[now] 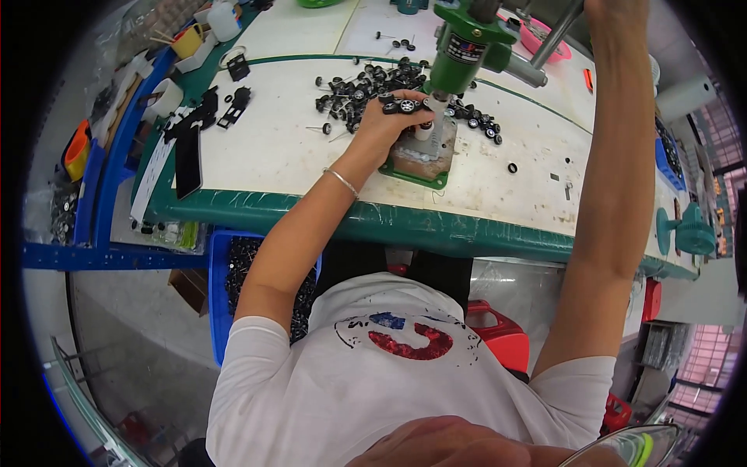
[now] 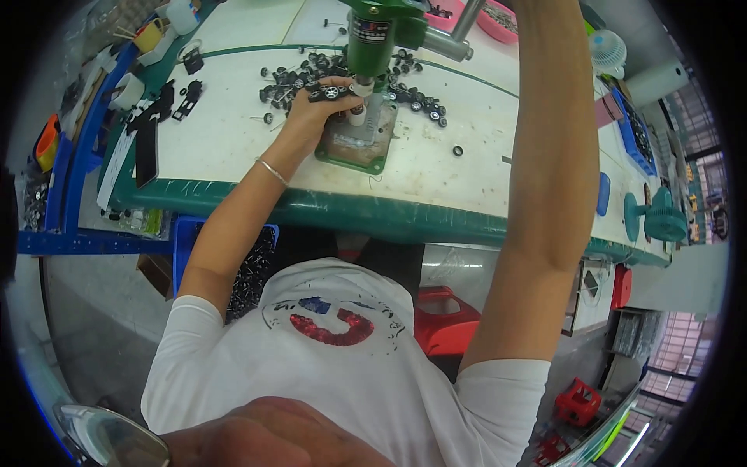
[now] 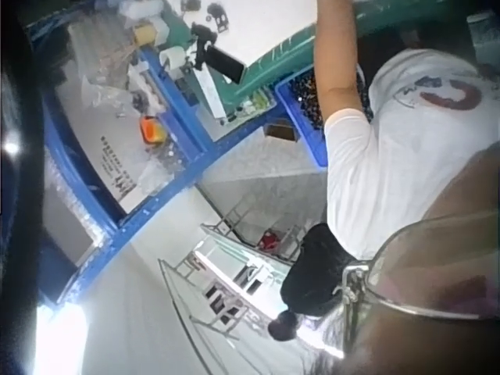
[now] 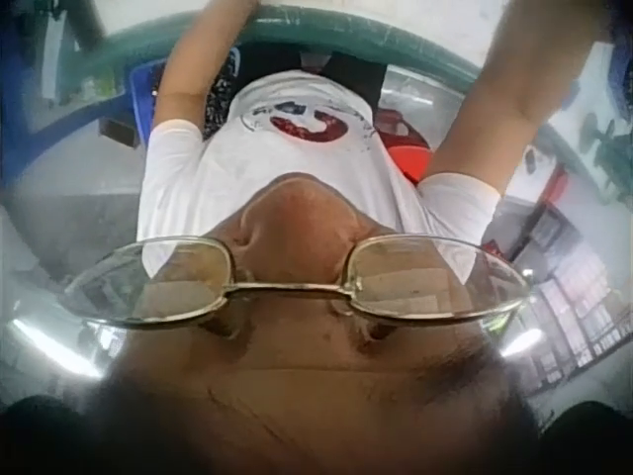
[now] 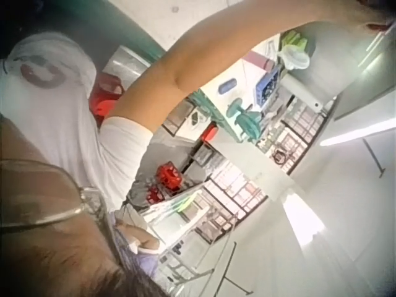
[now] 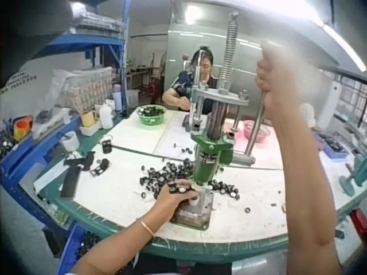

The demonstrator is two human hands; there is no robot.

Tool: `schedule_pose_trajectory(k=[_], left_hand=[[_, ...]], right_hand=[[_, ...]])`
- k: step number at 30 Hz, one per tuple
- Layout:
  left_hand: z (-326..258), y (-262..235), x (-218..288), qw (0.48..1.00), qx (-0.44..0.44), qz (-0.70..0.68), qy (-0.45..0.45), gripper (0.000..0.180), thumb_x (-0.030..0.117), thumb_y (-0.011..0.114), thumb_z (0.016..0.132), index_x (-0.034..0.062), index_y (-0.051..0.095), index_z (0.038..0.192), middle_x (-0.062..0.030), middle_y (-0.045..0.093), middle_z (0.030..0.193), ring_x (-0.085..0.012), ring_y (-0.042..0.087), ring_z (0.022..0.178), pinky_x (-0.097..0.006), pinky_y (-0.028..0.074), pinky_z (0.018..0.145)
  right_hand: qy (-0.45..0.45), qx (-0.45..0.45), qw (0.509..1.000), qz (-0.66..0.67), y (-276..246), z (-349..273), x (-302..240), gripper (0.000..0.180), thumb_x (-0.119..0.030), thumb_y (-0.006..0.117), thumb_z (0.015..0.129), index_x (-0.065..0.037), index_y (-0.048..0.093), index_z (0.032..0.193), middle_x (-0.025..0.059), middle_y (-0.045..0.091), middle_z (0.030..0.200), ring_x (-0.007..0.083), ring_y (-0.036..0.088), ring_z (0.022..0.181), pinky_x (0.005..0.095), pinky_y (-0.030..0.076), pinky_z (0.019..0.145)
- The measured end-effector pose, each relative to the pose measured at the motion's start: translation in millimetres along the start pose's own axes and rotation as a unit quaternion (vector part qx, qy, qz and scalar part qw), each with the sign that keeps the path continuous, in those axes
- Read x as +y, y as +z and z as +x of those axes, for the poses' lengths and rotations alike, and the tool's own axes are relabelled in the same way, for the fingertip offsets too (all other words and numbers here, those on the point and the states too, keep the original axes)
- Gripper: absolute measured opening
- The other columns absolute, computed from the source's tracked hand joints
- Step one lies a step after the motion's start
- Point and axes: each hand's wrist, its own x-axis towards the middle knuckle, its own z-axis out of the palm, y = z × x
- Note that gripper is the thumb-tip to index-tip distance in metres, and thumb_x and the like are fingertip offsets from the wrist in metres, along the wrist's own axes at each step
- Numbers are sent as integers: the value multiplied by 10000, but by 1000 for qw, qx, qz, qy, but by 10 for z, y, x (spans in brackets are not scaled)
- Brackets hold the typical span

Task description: The person assembles toy wheels by repeatedly positioning wheel components into a manual press machine, pulling down the press lever by hand, and setting aside and gathering the assembled wheels on the table.

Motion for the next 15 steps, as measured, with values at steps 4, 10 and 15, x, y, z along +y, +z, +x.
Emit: schedule_pose_trajectory(k=[4, 10, 15], left_hand=[[-149, -216, 75, 968, 4, -242, -66, 292, 40, 701, 757, 28, 632, 1040, -68, 643, 885, -162, 629, 828, -290, 481, 789], [-1127, -1324, 271, 983, 15, -163, -81, 317, 30, 707, 726, 17, 602, 1026, -74, 610, 893, -205, 634, 814, -340, 517, 805], [-2214, -2274, 468, 944, -40, 211, -250, 398, -34, 763, 612, 71, 641, 976, -16, 624, 909, -110, 583, 867, -268, 488, 776]], right_hand=[[-24, 23, 994, -108, -334, 312, -248, 182, -286, 660, 845, -154, 535, 849, -42, 407, 600, 61, 367, 479, 194, 265, 388], [-470, 96, 701, -528, -804, 429, 75, 330, -420, 684, 818, -118, 570, 887, 14, 547, 770, 148, 530, 610, 286, 459, 567], [-460, 72, 683, -563, -1536, 48, -317, 349, -364, 569, 909, -48, 560, 1057, 41, 610, 896, 139, 582, 780, 272, 465, 706]])
